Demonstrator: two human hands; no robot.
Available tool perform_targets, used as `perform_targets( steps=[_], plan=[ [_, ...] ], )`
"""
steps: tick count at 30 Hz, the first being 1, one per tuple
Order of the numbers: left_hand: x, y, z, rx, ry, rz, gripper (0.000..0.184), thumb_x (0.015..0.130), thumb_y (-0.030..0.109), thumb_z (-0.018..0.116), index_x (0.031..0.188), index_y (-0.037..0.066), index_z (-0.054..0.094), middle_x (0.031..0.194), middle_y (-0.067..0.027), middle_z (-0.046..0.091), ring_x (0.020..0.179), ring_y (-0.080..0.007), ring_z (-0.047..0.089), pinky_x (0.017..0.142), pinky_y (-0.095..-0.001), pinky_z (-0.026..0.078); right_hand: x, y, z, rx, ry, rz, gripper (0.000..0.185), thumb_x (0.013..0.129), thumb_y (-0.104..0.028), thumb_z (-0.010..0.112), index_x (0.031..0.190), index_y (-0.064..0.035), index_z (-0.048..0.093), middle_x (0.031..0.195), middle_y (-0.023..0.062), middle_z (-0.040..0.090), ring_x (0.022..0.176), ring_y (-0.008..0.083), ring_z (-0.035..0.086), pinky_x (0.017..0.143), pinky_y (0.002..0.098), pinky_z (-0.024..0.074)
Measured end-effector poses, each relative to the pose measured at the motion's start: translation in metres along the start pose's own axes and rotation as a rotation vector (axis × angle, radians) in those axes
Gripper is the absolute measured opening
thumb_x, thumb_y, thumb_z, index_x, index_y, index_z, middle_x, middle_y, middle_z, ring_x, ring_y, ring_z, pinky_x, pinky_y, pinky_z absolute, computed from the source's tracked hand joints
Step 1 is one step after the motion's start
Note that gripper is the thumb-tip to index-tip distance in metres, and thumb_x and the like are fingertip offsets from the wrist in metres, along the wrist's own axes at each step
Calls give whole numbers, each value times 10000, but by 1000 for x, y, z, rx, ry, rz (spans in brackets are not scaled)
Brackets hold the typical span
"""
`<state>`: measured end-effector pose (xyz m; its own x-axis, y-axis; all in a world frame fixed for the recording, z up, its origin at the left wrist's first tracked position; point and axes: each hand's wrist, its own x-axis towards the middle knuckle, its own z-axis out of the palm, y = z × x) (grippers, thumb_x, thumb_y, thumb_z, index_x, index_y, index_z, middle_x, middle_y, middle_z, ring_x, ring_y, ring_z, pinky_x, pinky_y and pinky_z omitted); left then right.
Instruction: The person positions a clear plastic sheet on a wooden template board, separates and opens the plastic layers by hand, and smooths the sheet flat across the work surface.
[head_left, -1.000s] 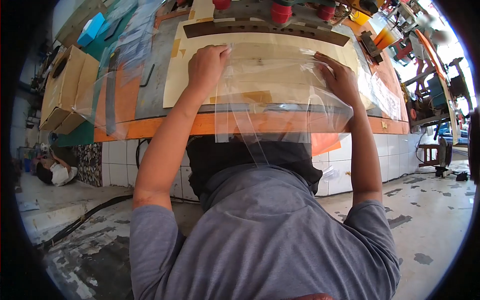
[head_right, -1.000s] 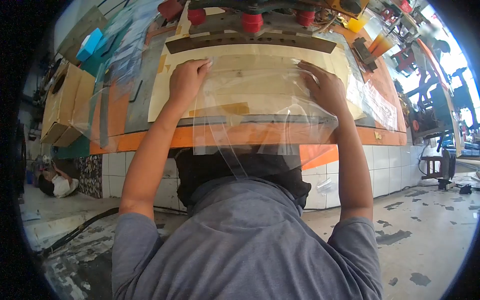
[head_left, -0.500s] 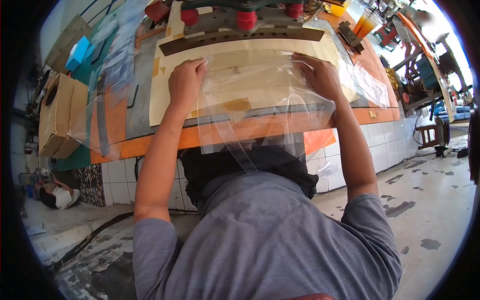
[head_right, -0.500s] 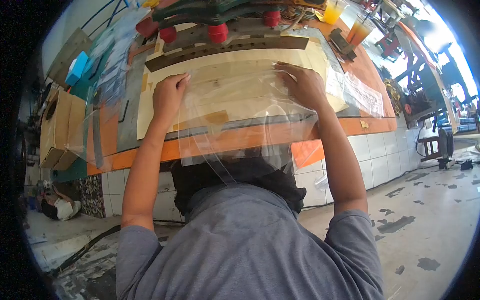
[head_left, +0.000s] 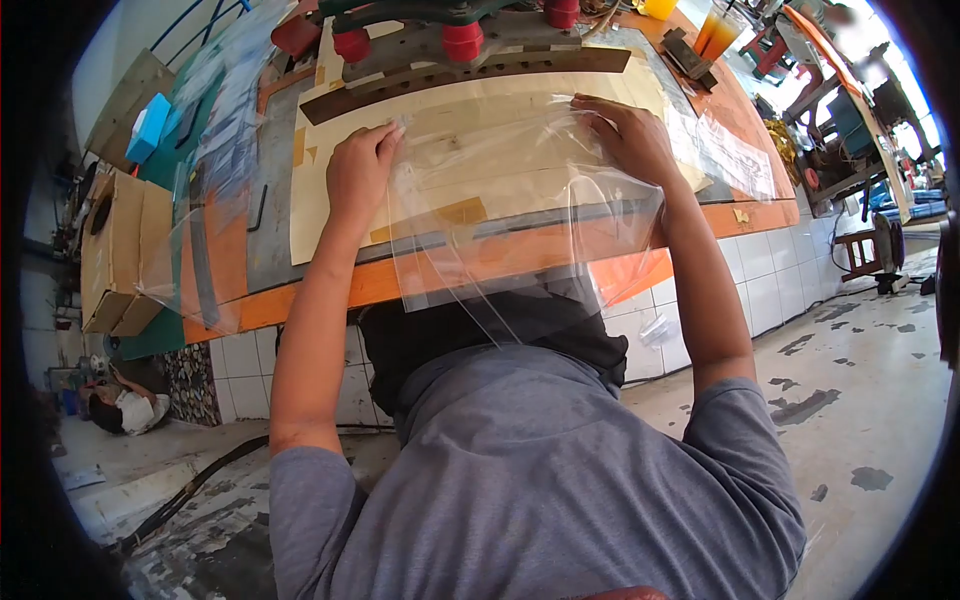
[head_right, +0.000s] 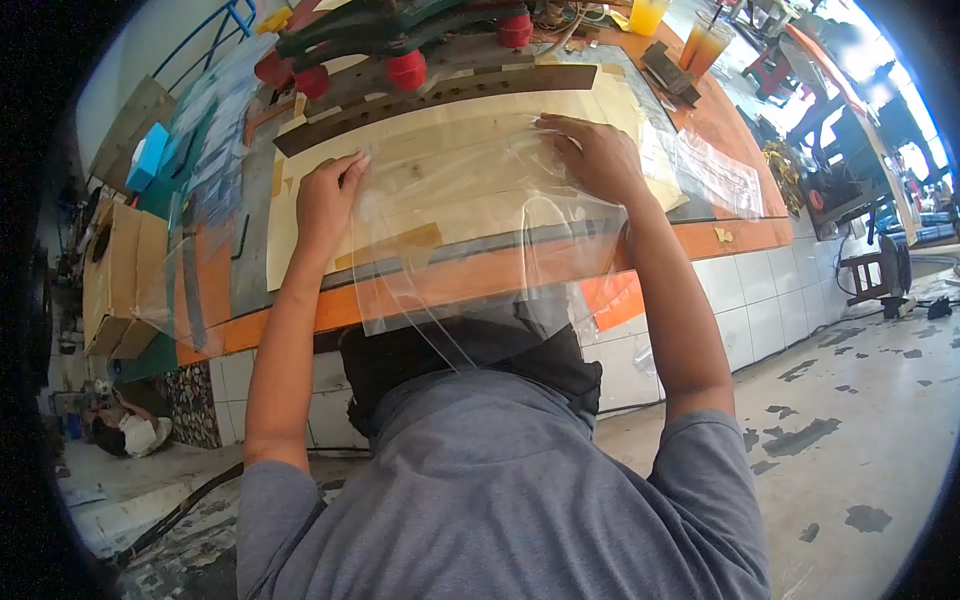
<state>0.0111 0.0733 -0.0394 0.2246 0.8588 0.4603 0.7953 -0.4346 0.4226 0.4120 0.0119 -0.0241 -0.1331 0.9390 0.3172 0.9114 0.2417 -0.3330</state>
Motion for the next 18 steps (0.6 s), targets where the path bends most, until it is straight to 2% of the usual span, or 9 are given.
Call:
perform_targets(
  steps=[8,18],
  plan=[
    [-1,1,3,51,40,44,255,1029,299,677,1146,120,815,1033,-169,769,941,-389,737,817,-483,591,0,1,-2,57,2,-37,317,1080,-334,584,1345,-257,741,1397,-9,724,1136,350,727,972,464,575],
    [-3,10,-2,60,7,18,253,1040,301,659,1119,111,807,978,-149,750,914,-381,738,774,-487,603,-1,-8,-8,80,-36,8,343,1081,-296,574,1372,-203,729,1399,30,723,1163,357,721,1007,452,560]
  ],
)
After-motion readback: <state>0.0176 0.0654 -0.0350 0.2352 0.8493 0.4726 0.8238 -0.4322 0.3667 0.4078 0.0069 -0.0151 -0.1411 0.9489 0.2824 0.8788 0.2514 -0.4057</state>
